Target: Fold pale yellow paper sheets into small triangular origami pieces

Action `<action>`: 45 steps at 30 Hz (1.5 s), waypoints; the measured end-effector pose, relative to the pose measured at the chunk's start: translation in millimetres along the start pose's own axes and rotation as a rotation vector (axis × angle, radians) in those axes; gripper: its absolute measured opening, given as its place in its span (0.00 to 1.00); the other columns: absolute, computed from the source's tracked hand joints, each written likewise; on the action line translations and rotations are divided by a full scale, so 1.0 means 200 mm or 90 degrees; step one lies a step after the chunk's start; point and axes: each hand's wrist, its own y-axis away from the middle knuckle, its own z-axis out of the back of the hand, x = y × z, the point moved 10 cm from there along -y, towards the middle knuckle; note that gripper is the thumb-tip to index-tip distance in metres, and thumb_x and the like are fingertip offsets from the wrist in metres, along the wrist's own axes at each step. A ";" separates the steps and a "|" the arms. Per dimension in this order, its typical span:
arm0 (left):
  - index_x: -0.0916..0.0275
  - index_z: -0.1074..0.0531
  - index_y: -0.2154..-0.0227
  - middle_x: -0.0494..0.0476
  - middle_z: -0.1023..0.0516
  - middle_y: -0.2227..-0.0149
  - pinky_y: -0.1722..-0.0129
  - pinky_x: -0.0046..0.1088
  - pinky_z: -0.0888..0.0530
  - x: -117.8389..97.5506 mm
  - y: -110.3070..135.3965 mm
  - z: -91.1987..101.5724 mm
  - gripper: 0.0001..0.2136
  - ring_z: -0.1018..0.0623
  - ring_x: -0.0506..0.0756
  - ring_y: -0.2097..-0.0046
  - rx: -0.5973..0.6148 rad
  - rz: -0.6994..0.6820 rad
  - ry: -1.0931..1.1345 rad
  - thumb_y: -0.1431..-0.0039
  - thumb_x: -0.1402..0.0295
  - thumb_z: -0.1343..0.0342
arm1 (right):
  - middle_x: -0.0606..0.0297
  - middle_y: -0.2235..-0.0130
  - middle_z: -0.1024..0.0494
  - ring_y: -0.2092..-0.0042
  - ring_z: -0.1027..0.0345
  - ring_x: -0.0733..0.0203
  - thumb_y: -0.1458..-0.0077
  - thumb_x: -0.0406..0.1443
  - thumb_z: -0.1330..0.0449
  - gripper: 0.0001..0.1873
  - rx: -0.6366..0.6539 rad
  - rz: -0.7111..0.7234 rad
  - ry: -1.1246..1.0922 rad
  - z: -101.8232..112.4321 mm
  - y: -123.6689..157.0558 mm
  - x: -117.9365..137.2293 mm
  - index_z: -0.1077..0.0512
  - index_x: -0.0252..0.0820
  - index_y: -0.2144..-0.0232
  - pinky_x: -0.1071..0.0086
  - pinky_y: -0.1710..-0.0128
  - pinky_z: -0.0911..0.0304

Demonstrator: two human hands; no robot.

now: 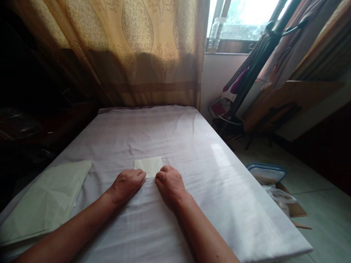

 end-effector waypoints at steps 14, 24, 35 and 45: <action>0.61 0.31 0.72 0.55 0.25 0.72 0.71 0.31 0.33 0.00 0.02 -0.01 0.07 0.24 0.56 0.69 -0.009 -0.010 -0.021 0.40 0.77 0.47 | 0.61 0.66 0.23 0.63 0.30 0.58 0.36 0.35 0.52 0.12 -0.167 -0.151 -0.067 0.05 0.00 -0.35 0.28 0.42 0.64 0.68 0.61 0.39; 0.61 0.32 0.73 0.54 0.26 0.73 0.71 0.31 0.34 0.00 0.02 0.02 0.07 0.25 0.56 0.70 -0.024 -0.006 -0.011 0.39 0.76 0.46 | 0.64 0.64 0.24 0.61 0.31 0.61 0.40 0.36 0.41 0.07 -0.014 0.058 -0.044 -0.01 0.01 -0.02 0.24 0.45 0.68 0.69 0.57 0.39; 0.60 0.27 0.62 0.56 0.21 0.61 0.64 0.33 0.27 0.03 0.08 0.09 0.04 0.23 0.57 0.62 -0.182 0.023 0.050 0.34 0.69 0.47 | 0.62 0.68 0.25 0.65 0.31 0.58 0.36 0.34 0.51 0.11 -0.210 -0.081 -0.021 0.09 0.03 -0.30 0.31 0.42 0.69 0.68 0.63 0.40; 0.63 0.25 0.56 0.61 0.20 0.52 0.49 0.39 0.26 0.06 0.11 0.08 0.11 0.21 0.59 0.52 -0.235 0.008 0.105 0.32 0.66 0.51 | 0.55 0.46 0.25 0.47 0.32 0.52 0.49 0.27 0.48 0.26 -0.198 0.049 -0.058 0.10 0.01 -0.24 0.31 0.41 0.47 0.59 0.48 0.37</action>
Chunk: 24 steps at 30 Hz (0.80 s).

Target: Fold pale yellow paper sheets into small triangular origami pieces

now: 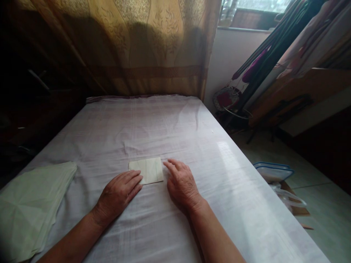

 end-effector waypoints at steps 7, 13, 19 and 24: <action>0.64 0.25 0.53 0.62 0.20 0.52 0.51 0.39 0.25 0.03 0.01 -0.03 0.13 0.21 0.61 0.51 0.026 0.022 0.036 0.33 0.63 0.48 | 0.58 0.46 0.25 0.46 0.33 0.51 0.41 0.33 0.40 0.13 0.129 0.103 -0.013 -0.07 0.00 0.14 0.26 0.45 0.53 0.57 0.47 0.38; 0.64 0.27 0.50 0.63 0.20 0.52 0.50 0.40 0.25 0.03 0.01 -0.04 0.15 0.22 0.60 0.51 0.026 0.031 0.044 0.33 0.62 0.48 | 0.60 0.55 0.20 0.55 0.28 0.56 0.37 0.31 0.43 0.06 0.056 0.185 0.034 -0.05 -0.01 0.21 0.26 0.43 0.62 0.62 0.56 0.37; 0.62 0.28 0.48 0.61 0.20 0.53 0.52 0.37 0.25 -0.04 -0.03 0.08 0.14 0.22 0.59 0.52 -0.049 -0.016 0.041 0.33 0.66 0.49 | 0.59 0.56 0.19 0.55 0.28 0.57 0.35 0.30 0.46 0.07 -0.045 0.224 0.024 0.05 -0.04 0.32 0.28 0.41 0.62 0.63 0.56 0.36; 0.60 0.25 0.55 0.56 0.18 0.62 0.62 0.29 0.24 -0.02 -0.04 0.20 0.11 0.20 0.55 0.62 -0.118 -0.002 0.110 0.33 0.73 0.50 | 0.59 0.54 0.20 0.53 0.28 0.56 0.37 0.33 0.44 0.08 -0.084 0.192 -0.077 0.13 -0.08 0.35 0.29 0.43 0.55 0.61 0.53 0.34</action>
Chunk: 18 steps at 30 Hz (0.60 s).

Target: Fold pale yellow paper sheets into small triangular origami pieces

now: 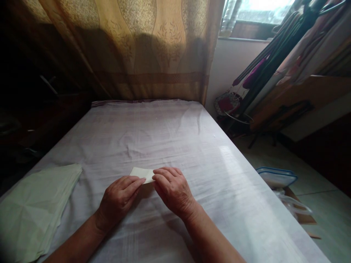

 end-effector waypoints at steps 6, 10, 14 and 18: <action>0.60 0.22 0.62 0.54 0.17 0.65 0.63 0.27 0.23 0.38 0.13 0.01 0.10 0.19 0.53 0.65 -0.154 0.471 0.385 0.39 0.60 0.42 | 0.54 0.46 0.24 0.45 0.29 0.52 0.41 0.40 0.41 0.29 -0.072 -0.274 -0.169 -0.06 0.08 -0.23 0.41 0.45 0.39 0.57 0.49 0.32; 0.63 0.25 0.62 0.55 0.17 0.67 0.66 0.30 0.22 0.45 0.27 -0.22 0.24 0.19 0.55 0.67 -0.179 0.772 0.720 0.54 0.49 0.33 | 0.54 0.50 0.22 0.50 0.26 0.55 0.40 0.40 0.44 0.29 -0.049 -0.380 -0.312 -0.19 0.13 -0.26 0.43 0.44 0.38 0.62 0.55 0.29; 0.65 0.28 0.57 0.59 0.17 0.65 0.66 0.33 0.21 0.38 0.30 -0.36 0.28 0.18 0.57 0.66 -0.098 0.808 0.830 0.56 0.50 0.33 | 0.65 0.68 0.21 0.69 0.26 0.62 0.41 0.40 0.46 0.29 -0.002 -0.429 -0.347 -0.27 0.14 -0.24 0.43 0.41 0.38 0.71 0.71 0.32; 0.65 0.38 0.41 0.69 0.21 0.52 0.67 0.35 0.20 0.40 0.31 -0.37 0.30 0.17 0.60 0.59 0.012 0.709 0.702 0.43 0.54 0.42 | 0.70 0.75 0.26 0.76 0.32 0.62 0.43 0.37 0.48 0.28 0.052 -0.443 -0.120 -0.27 0.16 -0.27 0.38 0.40 0.40 0.70 0.75 0.38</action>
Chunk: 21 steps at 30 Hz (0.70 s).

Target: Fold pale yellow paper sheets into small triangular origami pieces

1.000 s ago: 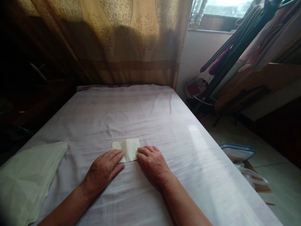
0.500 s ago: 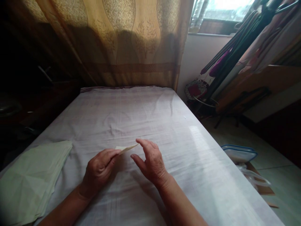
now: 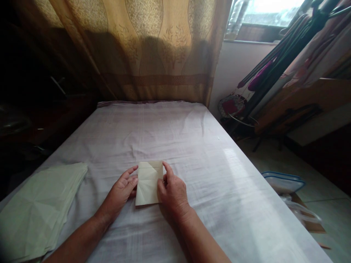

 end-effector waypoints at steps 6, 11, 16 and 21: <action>0.57 0.29 0.46 0.59 0.27 0.41 0.38 0.47 0.34 -0.27 0.14 -0.09 0.15 0.30 0.60 0.38 -0.017 -0.467 -0.610 0.34 0.68 0.51 | 0.61 0.68 0.22 0.68 0.29 0.54 0.43 0.36 0.47 0.30 -0.017 0.085 0.175 0.00 0.00 0.01 0.39 0.34 0.38 0.62 0.65 0.32; 0.57 0.28 0.46 0.57 0.26 0.42 0.34 0.53 0.45 -0.20 0.19 -0.21 0.15 0.34 0.62 0.36 0.047 -0.504 -0.828 0.33 0.66 0.50 | 0.50 0.44 0.27 0.43 0.35 0.47 0.40 0.34 0.47 0.25 -0.002 0.195 0.231 -0.02 0.04 0.12 0.34 0.38 0.41 0.53 0.44 0.38; 0.58 0.32 0.42 0.59 0.29 0.39 0.32 0.50 0.49 -0.17 0.16 -0.19 0.19 0.36 0.61 0.34 0.038 -0.478 -0.858 0.34 0.62 0.50 | 0.60 0.34 0.38 0.33 0.48 0.49 0.36 0.39 0.46 0.27 0.235 0.255 0.246 -0.17 0.14 0.17 0.39 0.45 0.36 0.47 0.34 0.54; 0.56 0.33 0.41 0.57 0.30 0.38 0.32 0.53 0.52 -0.17 0.11 -0.14 0.21 0.40 0.62 0.33 0.079 -0.442 -0.866 0.36 0.61 0.48 | 0.60 0.32 0.44 0.31 0.52 0.50 0.35 0.43 0.47 0.29 0.287 0.220 0.279 -0.11 0.17 0.08 0.42 0.45 0.34 0.46 0.33 0.59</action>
